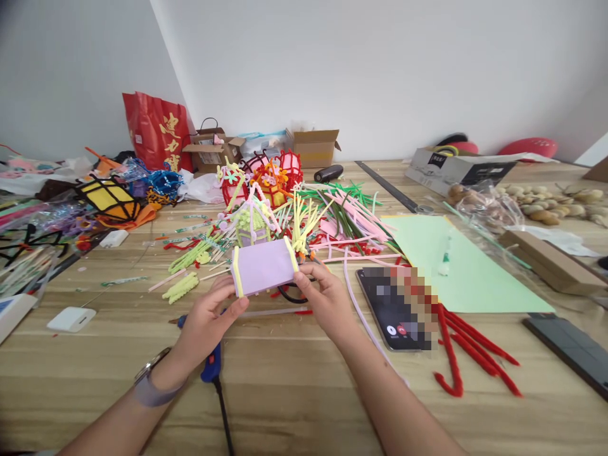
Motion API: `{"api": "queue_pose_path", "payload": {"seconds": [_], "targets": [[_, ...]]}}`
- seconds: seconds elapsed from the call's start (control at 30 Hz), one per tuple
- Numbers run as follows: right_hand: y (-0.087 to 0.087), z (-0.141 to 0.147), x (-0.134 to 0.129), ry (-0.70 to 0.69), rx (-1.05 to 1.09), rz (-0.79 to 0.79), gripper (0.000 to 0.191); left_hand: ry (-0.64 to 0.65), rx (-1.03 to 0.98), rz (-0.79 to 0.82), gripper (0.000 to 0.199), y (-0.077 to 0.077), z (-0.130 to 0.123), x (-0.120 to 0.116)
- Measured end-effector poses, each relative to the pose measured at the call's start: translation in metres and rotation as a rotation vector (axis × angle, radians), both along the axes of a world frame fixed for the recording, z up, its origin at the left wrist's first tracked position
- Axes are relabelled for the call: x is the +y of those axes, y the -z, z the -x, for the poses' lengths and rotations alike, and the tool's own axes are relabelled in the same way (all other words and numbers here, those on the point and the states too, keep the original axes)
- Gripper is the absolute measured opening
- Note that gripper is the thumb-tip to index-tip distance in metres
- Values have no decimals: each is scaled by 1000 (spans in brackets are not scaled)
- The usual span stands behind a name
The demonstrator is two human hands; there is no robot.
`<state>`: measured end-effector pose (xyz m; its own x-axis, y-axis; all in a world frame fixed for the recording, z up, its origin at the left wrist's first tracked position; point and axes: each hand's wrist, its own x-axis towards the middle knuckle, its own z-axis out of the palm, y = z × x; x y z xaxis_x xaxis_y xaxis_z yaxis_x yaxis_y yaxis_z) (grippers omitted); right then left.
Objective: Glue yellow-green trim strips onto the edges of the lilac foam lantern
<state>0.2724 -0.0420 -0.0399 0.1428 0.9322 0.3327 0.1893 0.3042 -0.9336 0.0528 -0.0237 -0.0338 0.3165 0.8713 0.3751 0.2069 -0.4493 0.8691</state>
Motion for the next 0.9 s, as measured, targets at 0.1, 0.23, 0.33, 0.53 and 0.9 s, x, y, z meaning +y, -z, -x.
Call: {"api": "queue_pose_path", "payload": {"seconds": [0.1, 0.23, 0.33, 0.53, 0.9], "targets": [[3, -1, 2, 22, -64, -82, 26, 41, -199, 213, 35, 3, -1, 2], [3, 2, 2, 8, -202, -194, 21, -10, -447, 369, 38, 6, -2, 7], [1, 4, 1, -3, -248, -193, 18, -52, -490, 409, 32, 8, -2, 10], [-4, 2, -3, -13, -138, -37, 20, -103, -324, 328, 28, 9, 0, 6], [-2, 2, 0, -6, -42, 30, 22, -31, -347, 323, 24, 4, -3, 4]]}}
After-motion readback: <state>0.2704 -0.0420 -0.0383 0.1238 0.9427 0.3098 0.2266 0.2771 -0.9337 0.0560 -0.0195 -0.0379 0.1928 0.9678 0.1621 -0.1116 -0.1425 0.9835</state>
